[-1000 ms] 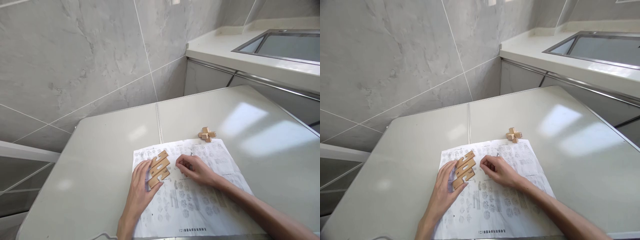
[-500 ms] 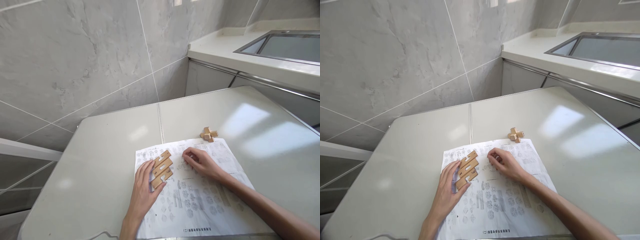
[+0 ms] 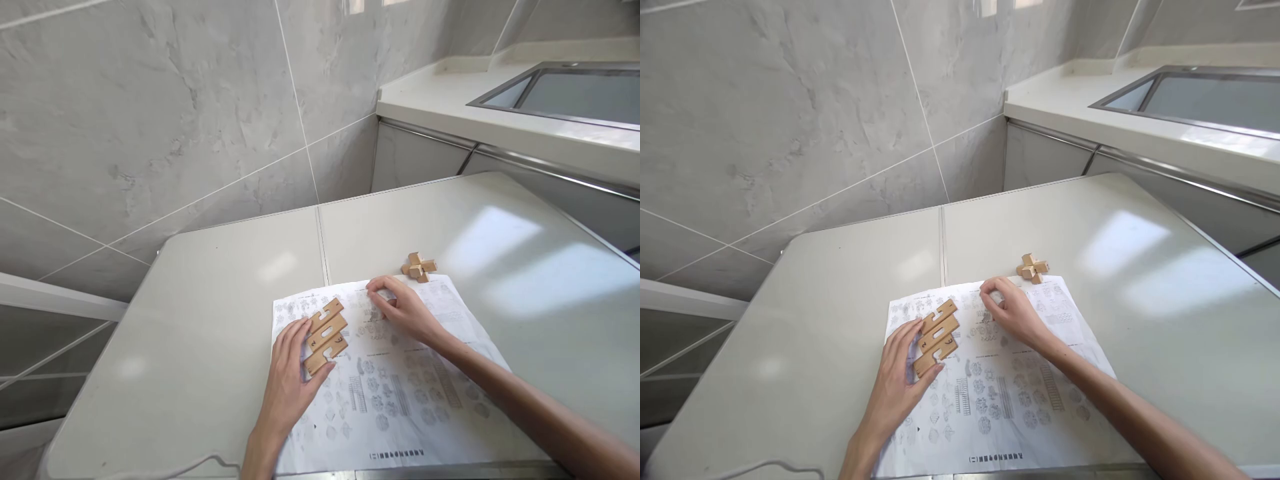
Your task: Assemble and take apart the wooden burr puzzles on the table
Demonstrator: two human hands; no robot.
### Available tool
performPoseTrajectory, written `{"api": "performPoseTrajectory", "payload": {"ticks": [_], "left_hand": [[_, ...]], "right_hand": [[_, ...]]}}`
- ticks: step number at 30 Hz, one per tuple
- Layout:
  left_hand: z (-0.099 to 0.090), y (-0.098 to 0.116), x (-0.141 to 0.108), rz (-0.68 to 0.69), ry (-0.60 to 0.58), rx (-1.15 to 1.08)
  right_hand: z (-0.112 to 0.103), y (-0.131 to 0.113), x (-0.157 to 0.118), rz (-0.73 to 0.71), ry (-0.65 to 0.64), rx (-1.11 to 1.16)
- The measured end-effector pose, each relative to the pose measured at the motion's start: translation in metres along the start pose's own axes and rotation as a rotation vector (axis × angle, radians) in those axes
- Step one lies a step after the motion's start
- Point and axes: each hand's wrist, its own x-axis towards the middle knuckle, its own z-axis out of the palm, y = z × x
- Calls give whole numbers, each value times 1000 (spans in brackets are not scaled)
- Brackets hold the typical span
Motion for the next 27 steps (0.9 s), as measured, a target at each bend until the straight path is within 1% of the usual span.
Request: {"api": "performPoseTrajectory", "payload": {"ticks": [2,4,7,9,11,15,19,24,27], "left_hand": [[0,1,0,-5,2,-12],[0,1,1,-26,21,-33],[1,-1,6,-72,66,-60],[1,-2,13,-90,86,-68],[0,-2,23,-93,98,-72],[-2,-1,45,-99,56,-57],[-2,1,59,-48,11,-10],[-1,-1,64,-6,15,3],[-2,-4,63,8,15,-2]], "right_hand": [[3,-6,-2,-31,-29,-35],[9,-13,-7,-115,-96,-43],[24,-23,-18,-305,-226,-80],[34,-25,-25,-459,-249,-147],[42,-24,-29,-550,-240,-225],[52,-15,-31,-618,-213,-355],[55,-11,-31,-655,-211,-411],[53,-9,-31,-667,-219,-422],[49,-7,-32,-657,-248,-415]]}}
